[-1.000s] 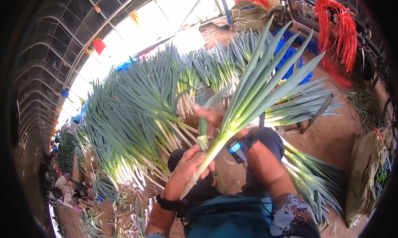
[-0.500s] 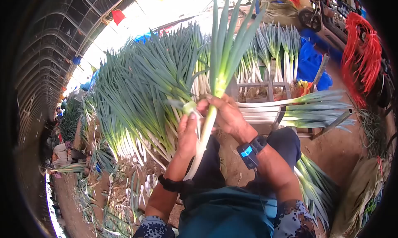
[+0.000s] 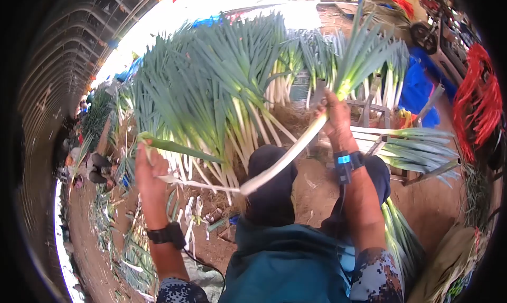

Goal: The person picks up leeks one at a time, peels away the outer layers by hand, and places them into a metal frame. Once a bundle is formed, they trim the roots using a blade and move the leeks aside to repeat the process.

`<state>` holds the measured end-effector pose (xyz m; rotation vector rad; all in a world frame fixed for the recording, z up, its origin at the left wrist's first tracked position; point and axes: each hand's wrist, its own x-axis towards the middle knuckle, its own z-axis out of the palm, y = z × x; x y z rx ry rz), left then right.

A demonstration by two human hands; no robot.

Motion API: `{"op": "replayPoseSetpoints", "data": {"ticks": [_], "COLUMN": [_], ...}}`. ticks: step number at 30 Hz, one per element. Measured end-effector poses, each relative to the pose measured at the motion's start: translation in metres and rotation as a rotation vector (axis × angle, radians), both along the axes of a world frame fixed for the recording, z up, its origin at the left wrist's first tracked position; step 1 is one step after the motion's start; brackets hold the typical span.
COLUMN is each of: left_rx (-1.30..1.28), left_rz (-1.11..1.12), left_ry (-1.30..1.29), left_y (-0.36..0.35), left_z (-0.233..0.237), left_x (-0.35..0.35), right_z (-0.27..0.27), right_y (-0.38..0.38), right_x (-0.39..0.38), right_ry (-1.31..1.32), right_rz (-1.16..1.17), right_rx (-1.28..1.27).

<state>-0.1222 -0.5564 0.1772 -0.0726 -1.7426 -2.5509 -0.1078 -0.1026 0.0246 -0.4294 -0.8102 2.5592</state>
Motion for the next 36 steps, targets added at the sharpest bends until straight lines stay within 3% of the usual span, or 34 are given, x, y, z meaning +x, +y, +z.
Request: {"op": "replayPoseSetpoints", "data": {"ticks": [1, 3, 5, 7, 8, 9, 10, 11, 12, 13, 17, 19, 21, 23, 24, 29, 31, 32, 33, 34, 35, 36], "left_rx": [0.011, -0.238, -0.269, -0.469, -0.333, -0.532, -0.727, -0.710, -0.695, -0.681, -0.601, -0.788, -0.592, -0.920, -0.799, -1.138, -1.450, -1.711, -1.961, -1.883, -1.799, -1.747], "left_rz": [-0.257, 0.241, 0.216, 0.292, 0.177, 0.117, 0.038, 0.018, -0.015, 0.043, 0.324, 0.657, 0.826, 0.968, 0.990, 1.202, 1.305, 1.270, 1.208, 1.013, 0.825, 0.604], "left_ry": [0.045, -0.130, -0.082, -0.216, -0.146, -0.209, -0.278, -0.252, -0.223, -0.235, -0.350, -0.234, -0.470, -0.220, -0.288, 0.036, 0.168, 0.111, 0.062, -0.184, -0.431, -0.603], "left_y": [-0.042, -0.057, -0.110, -0.107, -0.105, -0.102, -0.099, -0.094, -0.093, -0.098, -0.140, -0.172, -0.215, -0.289, -0.267, -0.326, -0.372, -0.406, -0.443, -0.470, -0.494, -0.470], "left_z": [0.000, 0.008, -0.015, -0.017, -0.034, -0.053, -0.073, -0.103, -0.135, -0.164, -0.254, -0.244, -0.225, -0.236, -0.163, -0.066, -0.052, -0.055, -0.063, -0.081, -0.098, -0.086], "left_x": [-0.004, 0.021, 0.044, 0.072, 0.085, 0.095, 0.106, 0.115, 0.125, 0.133, 0.144, 0.145, 0.149, 0.147, 0.148, 0.136, 0.122, 0.115, 0.107, 0.108, 0.106, 0.094], "right_z": [-0.031, -0.051, -0.073, -0.085, -0.087, -0.088, -0.088, -0.108, -0.126, -0.097, -0.104, -0.104, -0.104, -0.102, -0.102, -0.096, -0.086, -0.080, -0.076, -0.052, -0.042, -0.034], "right_y": [0.021, 0.051, 0.082, 0.116, 0.129, 0.142, 0.155, 0.210, 0.261, 0.223, 0.224, 0.220, 0.219, 0.219, 0.218, 0.215, 0.208, 0.196, 0.172, 0.139, 0.122, 0.108], "right_x": [-0.015, -0.013, -0.011, -0.005, 0.000, 0.001, 0.005, -0.021, -0.045, -0.031, -0.025, -0.024, -0.025, -0.026, -0.029, -0.028, -0.019, -0.011, -0.002, 0.011, 0.009, 0.007], "right_ry": [-0.009, -0.130, -0.018, 0.070, 0.111, 0.146, 0.201, 0.395, 0.403, 0.151, 0.171, 0.155, 0.172, 0.131, 0.109, 0.120, 0.131, 0.147, 0.168, 0.246, 0.152, 0.098], "right_rz": [0.006, -0.039, 0.056, -0.040, -0.111, -0.156, -0.172, 0.243, 0.543, 0.224, 0.226, 0.168, 0.181, 0.206, 0.222, 0.216, 0.185, 0.148, -0.047, -0.191, -0.196, -0.148], "right_rx": [-0.008, 0.166, 0.463, 1.018, 1.191, 1.257, 1.230, 0.702, 0.109, 0.068, 0.070, 0.066, 0.077, 0.067, 0.061, 0.113, 0.241, 0.524, 1.226, 1.533, 1.500, 1.329]}}
